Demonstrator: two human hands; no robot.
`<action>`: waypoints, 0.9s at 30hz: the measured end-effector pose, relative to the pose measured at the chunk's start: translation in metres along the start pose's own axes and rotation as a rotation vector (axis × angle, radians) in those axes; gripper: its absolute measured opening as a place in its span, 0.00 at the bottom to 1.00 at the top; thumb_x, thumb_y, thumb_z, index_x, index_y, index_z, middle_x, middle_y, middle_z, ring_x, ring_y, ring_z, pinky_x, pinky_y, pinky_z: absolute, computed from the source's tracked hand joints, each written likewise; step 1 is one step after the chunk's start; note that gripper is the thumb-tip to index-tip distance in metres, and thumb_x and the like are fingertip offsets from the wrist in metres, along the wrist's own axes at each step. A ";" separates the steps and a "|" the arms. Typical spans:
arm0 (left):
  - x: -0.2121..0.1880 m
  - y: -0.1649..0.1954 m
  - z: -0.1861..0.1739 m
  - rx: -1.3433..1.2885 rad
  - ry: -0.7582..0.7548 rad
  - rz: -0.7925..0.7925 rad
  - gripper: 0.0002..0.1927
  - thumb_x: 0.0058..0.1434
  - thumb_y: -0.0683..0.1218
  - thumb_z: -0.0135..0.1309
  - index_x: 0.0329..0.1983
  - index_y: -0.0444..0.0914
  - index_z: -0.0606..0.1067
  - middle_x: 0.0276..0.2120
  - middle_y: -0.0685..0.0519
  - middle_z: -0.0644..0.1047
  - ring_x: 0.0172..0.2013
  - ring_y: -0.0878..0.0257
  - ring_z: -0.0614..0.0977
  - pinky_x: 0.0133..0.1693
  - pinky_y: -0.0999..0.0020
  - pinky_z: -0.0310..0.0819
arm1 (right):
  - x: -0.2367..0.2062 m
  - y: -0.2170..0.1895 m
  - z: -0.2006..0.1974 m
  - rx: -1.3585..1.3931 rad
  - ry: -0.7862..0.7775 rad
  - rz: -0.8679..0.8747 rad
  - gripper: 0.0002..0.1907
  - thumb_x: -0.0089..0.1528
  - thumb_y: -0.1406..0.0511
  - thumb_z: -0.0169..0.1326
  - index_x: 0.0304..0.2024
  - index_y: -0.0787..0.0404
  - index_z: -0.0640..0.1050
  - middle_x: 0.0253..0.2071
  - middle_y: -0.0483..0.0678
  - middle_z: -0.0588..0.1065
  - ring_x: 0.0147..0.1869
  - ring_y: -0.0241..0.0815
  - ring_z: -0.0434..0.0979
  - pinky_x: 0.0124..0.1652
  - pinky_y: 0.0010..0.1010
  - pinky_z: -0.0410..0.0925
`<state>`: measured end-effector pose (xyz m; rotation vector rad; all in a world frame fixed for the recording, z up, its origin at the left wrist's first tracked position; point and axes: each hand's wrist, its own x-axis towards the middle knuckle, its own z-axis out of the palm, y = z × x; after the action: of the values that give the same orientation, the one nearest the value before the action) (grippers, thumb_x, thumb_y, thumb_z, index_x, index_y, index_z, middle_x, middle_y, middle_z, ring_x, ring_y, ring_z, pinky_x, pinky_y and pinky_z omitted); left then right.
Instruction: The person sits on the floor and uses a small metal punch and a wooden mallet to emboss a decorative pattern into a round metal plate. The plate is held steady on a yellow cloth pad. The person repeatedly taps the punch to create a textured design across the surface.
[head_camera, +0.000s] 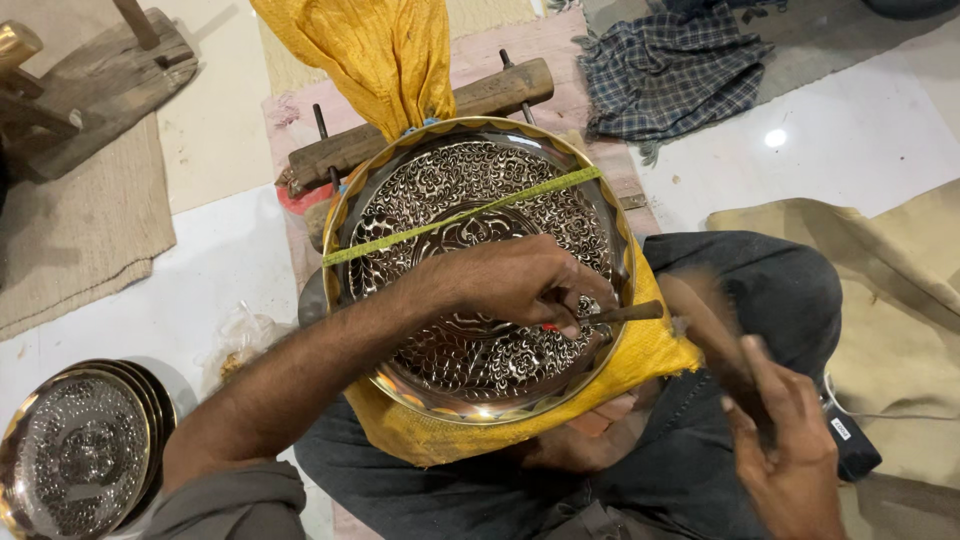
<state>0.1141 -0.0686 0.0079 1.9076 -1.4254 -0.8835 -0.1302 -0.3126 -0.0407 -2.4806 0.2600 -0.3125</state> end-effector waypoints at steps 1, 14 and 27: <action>0.000 -0.001 0.000 -0.008 0.005 0.015 0.25 0.56 0.48 0.64 0.59 0.45 0.77 0.25 0.57 0.83 0.22 0.68 0.81 0.24 0.66 0.75 | -0.001 0.001 0.001 0.163 0.017 0.105 0.37 0.61 0.74 0.58 0.73 0.58 0.68 0.58 0.54 0.73 0.52 0.43 0.73 0.45 0.33 0.68; 0.003 0.000 -0.003 -0.018 0.004 0.064 0.25 0.56 0.47 0.65 0.58 0.45 0.77 0.24 0.58 0.82 0.22 0.68 0.82 0.25 0.66 0.74 | -0.004 0.004 -0.003 0.176 0.051 0.112 0.36 0.61 0.71 0.58 0.73 0.60 0.67 0.58 0.59 0.72 0.64 0.46 0.74 0.60 0.34 0.68; 0.006 -0.006 0.000 -0.018 0.061 0.190 0.25 0.56 0.48 0.66 0.58 0.44 0.77 0.39 0.54 0.85 0.34 0.66 0.87 0.33 0.67 0.82 | -0.013 0.001 -0.002 -0.011 0.113 0.094 0.34 0.63 0.72 0.59 0.72 0.59 0.70 0.54 0.63 0.73 0.60 0.53 0.76 0.59 0.38 0.71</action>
<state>0.1193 -0.0726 0.0022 1.7367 -1.5274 -0.7399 -0.1426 -0.3108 -0.0419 -2.4563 0.4246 -0.4137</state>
